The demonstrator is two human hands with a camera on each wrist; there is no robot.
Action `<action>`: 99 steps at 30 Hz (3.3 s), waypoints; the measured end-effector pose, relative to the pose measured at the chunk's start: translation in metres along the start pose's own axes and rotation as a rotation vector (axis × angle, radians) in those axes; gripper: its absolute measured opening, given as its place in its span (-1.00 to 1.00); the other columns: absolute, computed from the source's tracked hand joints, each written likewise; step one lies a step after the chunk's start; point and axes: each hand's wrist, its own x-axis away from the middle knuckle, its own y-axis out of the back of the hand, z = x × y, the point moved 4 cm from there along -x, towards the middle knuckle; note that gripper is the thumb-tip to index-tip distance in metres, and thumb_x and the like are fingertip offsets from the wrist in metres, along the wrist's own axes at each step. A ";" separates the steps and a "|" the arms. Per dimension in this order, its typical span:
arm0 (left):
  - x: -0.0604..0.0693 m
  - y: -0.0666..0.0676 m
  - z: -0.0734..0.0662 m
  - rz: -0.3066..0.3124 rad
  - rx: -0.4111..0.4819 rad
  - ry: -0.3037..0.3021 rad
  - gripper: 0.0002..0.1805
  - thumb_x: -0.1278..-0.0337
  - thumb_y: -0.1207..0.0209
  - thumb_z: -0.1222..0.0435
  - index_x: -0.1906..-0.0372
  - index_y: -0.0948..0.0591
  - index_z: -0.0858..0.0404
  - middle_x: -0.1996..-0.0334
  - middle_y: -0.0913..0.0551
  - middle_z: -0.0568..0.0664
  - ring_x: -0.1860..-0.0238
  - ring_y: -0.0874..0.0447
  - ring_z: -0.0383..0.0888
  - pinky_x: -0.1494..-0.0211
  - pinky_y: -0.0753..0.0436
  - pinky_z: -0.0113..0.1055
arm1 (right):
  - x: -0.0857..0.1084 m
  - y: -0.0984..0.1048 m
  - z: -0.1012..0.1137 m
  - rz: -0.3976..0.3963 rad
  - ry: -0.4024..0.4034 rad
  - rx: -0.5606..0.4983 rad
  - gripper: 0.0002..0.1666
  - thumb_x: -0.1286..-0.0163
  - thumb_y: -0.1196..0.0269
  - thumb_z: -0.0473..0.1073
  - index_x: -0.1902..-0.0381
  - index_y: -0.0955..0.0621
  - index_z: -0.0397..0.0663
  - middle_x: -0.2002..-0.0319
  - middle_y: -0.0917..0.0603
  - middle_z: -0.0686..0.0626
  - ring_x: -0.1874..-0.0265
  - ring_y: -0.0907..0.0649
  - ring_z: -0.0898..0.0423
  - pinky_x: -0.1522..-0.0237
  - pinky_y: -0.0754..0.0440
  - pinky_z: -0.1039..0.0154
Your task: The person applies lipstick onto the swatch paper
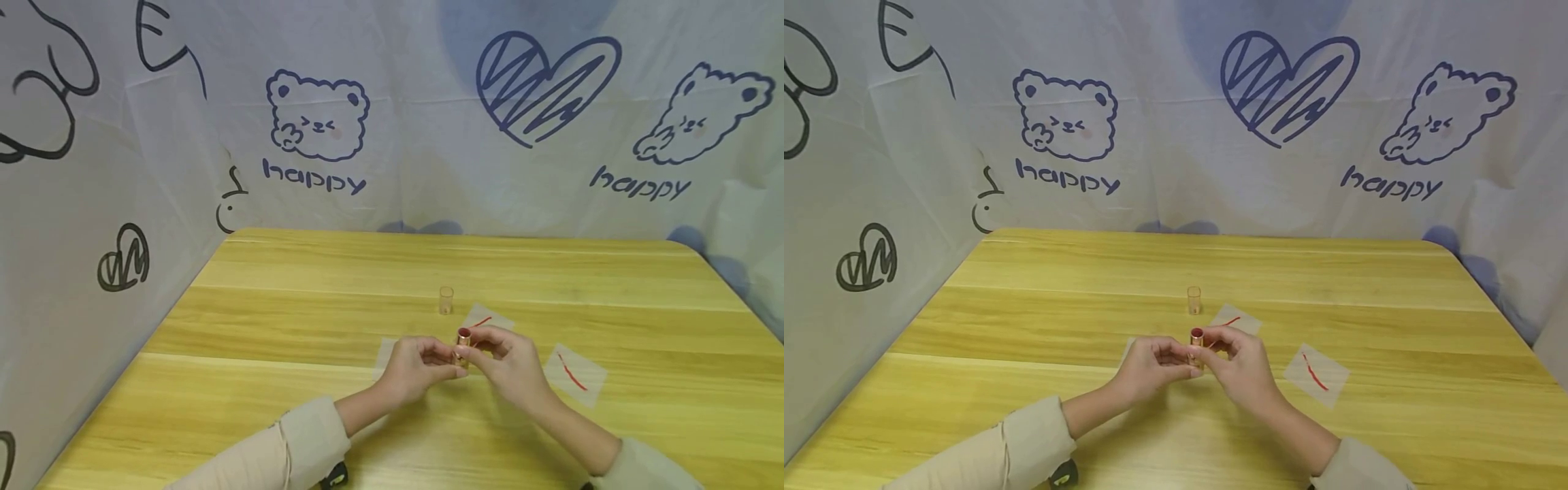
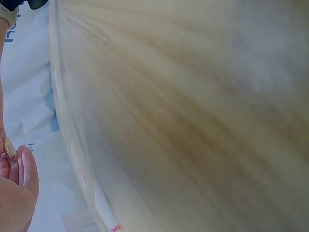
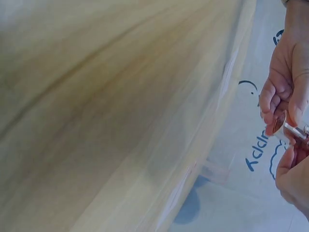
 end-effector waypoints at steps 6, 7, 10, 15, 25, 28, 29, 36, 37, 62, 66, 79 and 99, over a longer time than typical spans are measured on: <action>0.000 0.001 0.000 0.019 -0.003 -0.016 -0.78 0.12 -0.34 0.46 0.34 -0.62 0.53 0.36 -0.68 0.33 0.35 -0.72 0.07 0.28 -0.68 -0.50 | -0.002 0.001 -0.003 0.070 0.045 0.018 -0.80 -0.17 -0.27 -0.40 0.23 -0.62 -0.40 0.32 -0.65 -0.21 0.35 -0.61 0.38 0.33 -0.65 0.44; 0.000 0.001 0.000 0.022 -0.003 -0.018 -0.78 0.12 -0.34 0.46 0.34 -0.62 0.53 0.35 -0.68 0.33 0.35 -0.72 0.07 0.28 -0.68 -0.50 | -0.002 0.001 -0.003 0.080 0.046 0.022 -0.80 -0.17 -0.26 -0.40 0.22 -0.61 -0.40 0.32 -0.65 -0.21 0.35 -0.61 0.38 0.35 -0.65 0.44; 0.000 0.001 0.000 0.029 -0.002 -0.020 -0.78 0.12 -0.34 0.46 0.33 -0.62 0.54 0.35 -0.68 0.33 0.34 -0.72 0.07 0.28 -0.68 -0.50 | -0.003 0.001 -0.004 0.105 0.041 0.030 -0.80 -0.19 -0.25 -0.39 0.20 -0.61 -0.40 0.33 -0.65 -0.18 0.35 -0.60 0.37 0.38 -0.64 0.42; 0.000 0.001 0.000 0.034 -0.001 -0.029 -0.79 0.13 -0.34 0.48 0.34 -0.62 0.55 0.35 -0.68 0.34 0.34 -0.72 0.10 0.27 -0.68 -0.50 | -0.003 0.001 -0.004 0.136 0.039 0.023 -0.80 -0.20 -0.24 -0.39 0.20 -0.60 -0.39 0.33 -0.65 -0.19 0.35 -0.60 0.35 0.40 -0.62 0.42; 0.000 0.002 0.002 0.075 -0.014 -0.041 -0.79 0.14 -0.34 0.47 0.34 -0.63 0.54 0.36 -0.68 0.33 0.36 -0.72 0.04 0.29 -0.68 -0.50 | -0.003 0.001 -0.005 0.231 0.049 0.001 -0.76 -0.25 -0.21 -0.35 0.16 -0.57 -0.43 0.21 -0.64 -0.31 0.24 -0.62 0.31 0.19 -0.64 0.46; 0.000 0.002 0.001 0.071 -0.021 -0.034 -0.79 0.14 -0.34 0.47 0.34 -0.63 0.53 0.36 -0.69 0.32 0.36 -0.73 0.02 0.29 -0.68 -0.49 | -0.003 0.001 -0.006 0.236 0.043 0.000 -0.75 -0.25 -0.21 -0.35 0.15 -0.58 -0.44 0.19 -0.64 -0.33 0.25 -0.62 0.33 0.22 -0.65 0.44; 0.000 0.002 0.001 0.068 -0.023 -0.031 -0.79 0.14 -0.34 0.47 0.33 -0.63 0.53 0.36 -0.69 0.31 0.36 -0.73 0.01 0.28 -0.68 -0.49 | -0.003 0.002 -0.006 0.231 0.037 0.005 -0.74 -0.25 -0.21 -0.34 0.14 -0.58 -0.43 0.18 -0.64 -0.33 0.25 -0.62 0.34 0.23 -0.65 0.44; -0.001 0.002 0.001 0.045 -0.015 -0.028 -0.79 0.12 -0.33 0.48 0.31 -0.63 0.52 0.32 -0.69 0.31 0.33 -0.73 0.03 0.25 -0.68 -0.48 | 0.000 0.000 -0.003 0.061 -0.020 0.002 -0.75 -0.14 -0.30 -0.37 0.19 -0.63 -0.38 0.28 -0.70 -0.10 0.36 -0.61 0.38 0.39 -0.63 0.43; -0.001 0.002 0.000 0.044 -0.010 -0.037 -0.79 0.12 -0.33 0.48 0.31 -0.63 0.52 0.33 -0.69 0.31 0.33 -0.73 0.05 0.25 -0.68 -0.48 | 0.000 0.000 -0.001 0.027 -0.028 -0.005 -0.74 -0.12 -0.32 -0.37 0.20 -0.63 -0.37 0.31 -0.69 -0.04 0.37 -0.61 0.36 0.40 -0.63 0.43; -0.005 0.004 -0.003 0.074 -0.043 -0.066 -0.81 0.07 -0.30 0.48 0.28 -0.64 0.51 0.30 -0.69 0.31 0.28 -0.72 0.09 0.23 -0.68 -0.49 | -0.008 0.000 0.005 0.008 0.023 0.029 -0.85 -0.07 -0.36 -0.37 0.35 -0.68 -0.29 0.41 -0.69 -0.13 0.41 -0.54 0.35 0.42 -0.59 0.42; -0.004 0.006 -0.003 0.085 -0.070 -0.073 -0.82 0.05 -0.30 0.46 0.30 -0.64 0.51 0.33 -0.70 0.29 0.30 -0.73 0.02 0.24 -0.68 -0.49 | -0.010 0.000 0.004 0.089 0.053 0.032 -0.85 -0.11 -0.33 -0.34 0.31 -0.67 -0.28 0.38 -0.71 -0.14 0.42 -0.53 0.35 0.51 -0.53 0.42; -0.004 0.010 0.002 0.074 -0.061 -0.057 -0.81 0.08 -0.32 0.45 0.33 -0.65 0.52 0.35 -0.70 0.30 0.32 -0.74 0.03 0.25 -0.68 -0.48 | -0.015 -0.003 -0.006 0.285 0.031 -0.027 -0.72 -0.27 -0.21 -0.27 0.15 -0.61 -0.40 0.19 -0.68 -0.29 0.24 -0.62 0.33 0.23 -0.65 0.39; -0.005 0.009 0.001 -0.026 -0.070 -0.048 -0.79 0.12 -0.35 0.43 0.31 -0.66 0.46 0.31 -0.71 0.26 0.30 -0.74 0.04 0.26 -0.68 -0.50 | -0.005 -0.009 0.000 -0.151 -0.145 -0.030 -0.75 -0.01 -0.40 -0.37 0.33 -0.59 -0.32 0.29 -0.65 -0.13 0.39 -0.56 0.32 0.29 -0.59 0.47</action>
